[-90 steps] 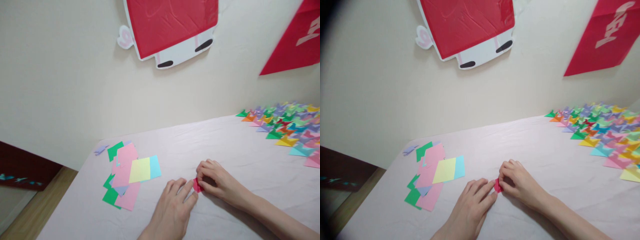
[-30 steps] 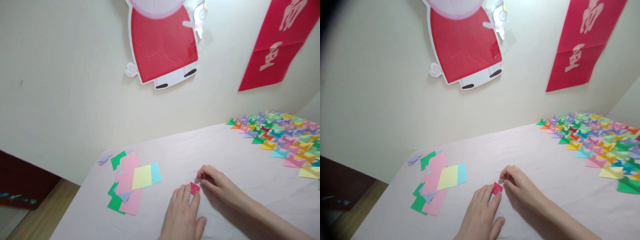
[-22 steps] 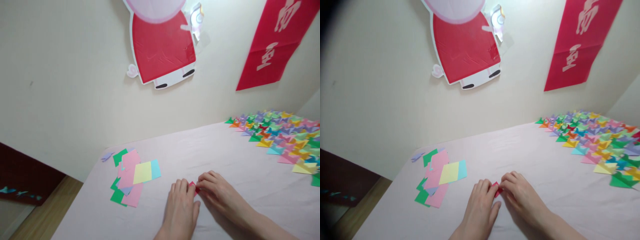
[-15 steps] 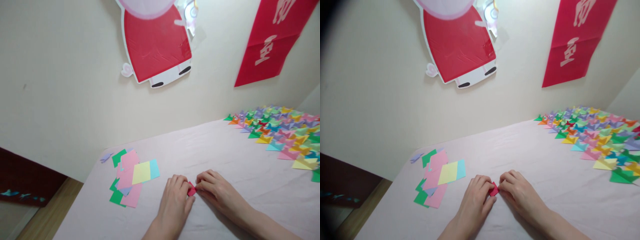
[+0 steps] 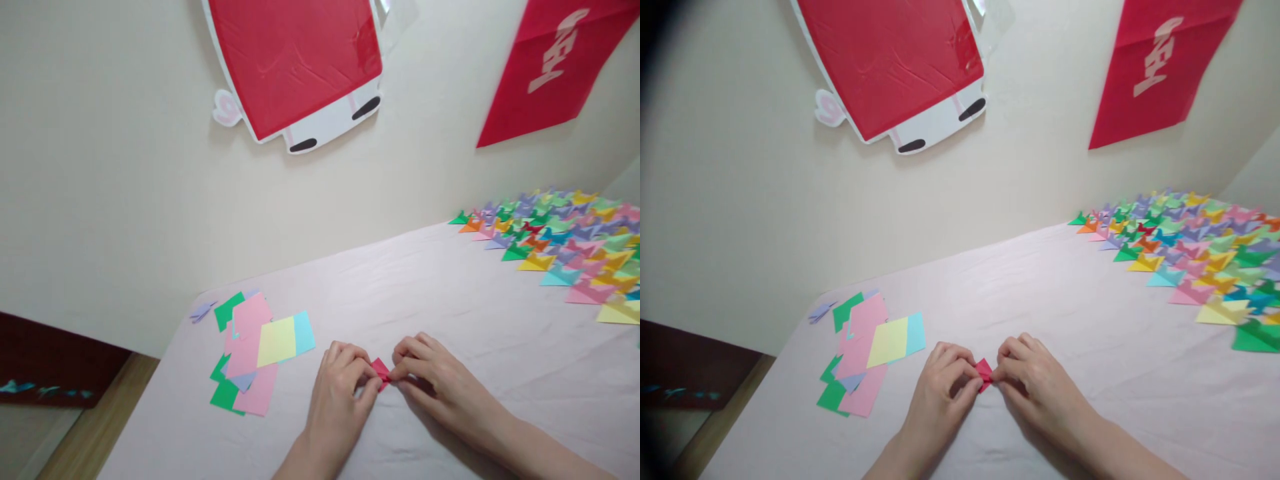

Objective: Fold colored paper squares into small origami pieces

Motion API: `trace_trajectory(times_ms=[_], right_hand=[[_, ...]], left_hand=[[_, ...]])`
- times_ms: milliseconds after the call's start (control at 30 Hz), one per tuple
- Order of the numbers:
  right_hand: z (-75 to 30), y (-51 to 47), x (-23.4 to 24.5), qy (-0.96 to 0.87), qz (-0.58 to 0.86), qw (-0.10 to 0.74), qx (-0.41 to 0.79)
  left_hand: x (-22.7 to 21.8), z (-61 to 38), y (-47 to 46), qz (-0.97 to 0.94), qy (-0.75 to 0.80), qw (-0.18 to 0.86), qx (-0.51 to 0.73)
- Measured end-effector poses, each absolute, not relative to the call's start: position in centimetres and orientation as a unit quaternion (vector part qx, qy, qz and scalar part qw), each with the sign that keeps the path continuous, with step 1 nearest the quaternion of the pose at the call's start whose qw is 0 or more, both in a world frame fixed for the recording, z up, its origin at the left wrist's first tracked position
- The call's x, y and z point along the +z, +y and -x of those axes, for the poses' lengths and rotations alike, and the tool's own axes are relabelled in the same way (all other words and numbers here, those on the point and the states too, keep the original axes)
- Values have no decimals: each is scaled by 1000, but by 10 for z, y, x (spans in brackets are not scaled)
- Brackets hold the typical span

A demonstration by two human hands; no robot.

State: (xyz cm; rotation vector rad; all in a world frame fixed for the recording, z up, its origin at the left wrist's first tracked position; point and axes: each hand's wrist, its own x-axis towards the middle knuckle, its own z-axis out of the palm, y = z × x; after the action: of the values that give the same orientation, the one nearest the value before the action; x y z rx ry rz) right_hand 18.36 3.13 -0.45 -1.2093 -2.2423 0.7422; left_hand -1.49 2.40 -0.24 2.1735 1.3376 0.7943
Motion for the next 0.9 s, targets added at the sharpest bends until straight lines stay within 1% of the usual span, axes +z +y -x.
trace_trajectory(times_ms=[100, 233, 400, 900], right_hand=[[-177, 33, -3, -797, 485, 227, 281], [-171, 34, -7, -791, 504, 219, 269], [-169, 35, -12, -789, 509, 221, 264], [-165, 35, -15, -795, 515, 228, 226]], left_hand=[[-3, 12, 25, -765, 528, 245, 276], [-3, 11, 25, -768, 541, 243, 242], [-3, 7, 25, -785, 549, 209, 196], [-13, -3, 25, -806, 570, 105, 119]])
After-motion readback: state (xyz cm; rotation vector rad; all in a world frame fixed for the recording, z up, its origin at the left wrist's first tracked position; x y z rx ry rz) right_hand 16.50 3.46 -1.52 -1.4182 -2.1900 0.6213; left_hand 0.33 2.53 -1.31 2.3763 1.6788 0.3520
